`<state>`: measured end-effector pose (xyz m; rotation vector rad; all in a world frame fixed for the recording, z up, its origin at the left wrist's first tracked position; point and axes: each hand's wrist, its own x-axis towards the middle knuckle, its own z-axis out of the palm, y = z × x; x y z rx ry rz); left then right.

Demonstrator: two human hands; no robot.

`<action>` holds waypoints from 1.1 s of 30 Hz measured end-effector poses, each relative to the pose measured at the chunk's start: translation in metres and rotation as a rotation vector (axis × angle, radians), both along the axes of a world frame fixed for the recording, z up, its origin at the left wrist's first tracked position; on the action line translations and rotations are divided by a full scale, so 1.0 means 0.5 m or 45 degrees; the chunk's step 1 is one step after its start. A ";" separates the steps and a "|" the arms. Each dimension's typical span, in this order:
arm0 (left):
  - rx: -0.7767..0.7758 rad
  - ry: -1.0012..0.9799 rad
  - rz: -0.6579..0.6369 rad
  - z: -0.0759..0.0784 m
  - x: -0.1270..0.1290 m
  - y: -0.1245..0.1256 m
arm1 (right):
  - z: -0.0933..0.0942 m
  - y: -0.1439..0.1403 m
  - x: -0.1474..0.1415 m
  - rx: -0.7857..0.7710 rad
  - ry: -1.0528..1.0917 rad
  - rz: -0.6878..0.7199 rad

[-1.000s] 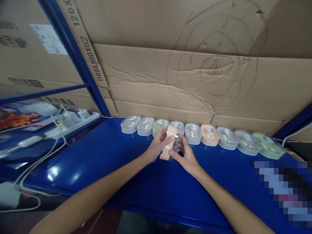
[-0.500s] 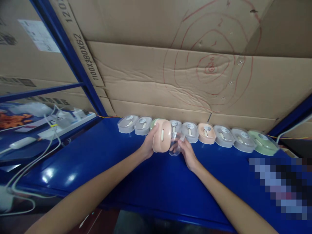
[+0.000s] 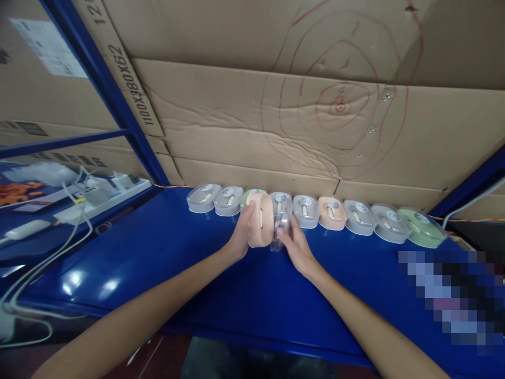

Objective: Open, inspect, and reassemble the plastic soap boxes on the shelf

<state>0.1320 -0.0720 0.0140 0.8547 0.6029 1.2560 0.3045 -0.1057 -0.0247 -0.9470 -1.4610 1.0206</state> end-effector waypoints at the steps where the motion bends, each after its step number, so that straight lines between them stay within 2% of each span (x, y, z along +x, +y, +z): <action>1: 0.055 0.050 0.037 0.000 0.002 -0.006 | 0.001 -0.004 -0.001 0.051 -0.114 -0.034; 4: 0.227 0.263 0.104 -0.003 0.004 -0.025 | -0.001 -0.015 -0.005 0.170 -0.373 -0.125; 7: 0.374 0.452 0.138 -0.008 0.000 -0.040 | -0.010 -0.017 -0.005 0.251 -0.461 -0.156; 10: 0.451 0.531 0.159 -0.013 -0.002 -0.045 | -0.016 -0.015 -0.004 0.319 -0.506 -0.183; 17: 0.501 0.571 0.138 -0.014 -0.003 -0.040 | -0.011 -0.020 -0.007 0.340 -0.579 -0.210; 23: 0.441 0.465 0.078 -0.019 -0.001 -0.037 | -0.017 -0.019 -0.007 0.379 -0.597 -0.229; 28: 0.521 0.566 0.126 -0.020 -0.003 -0.033 | -0.021 -0.018 -0.009 0.385 -0.631 -0.254; 33: 0.462 0.527 0.118 -0.028 -0.002 -0.034 | -0.023 -0.016 -0.008 0.387 -0.634 -0.227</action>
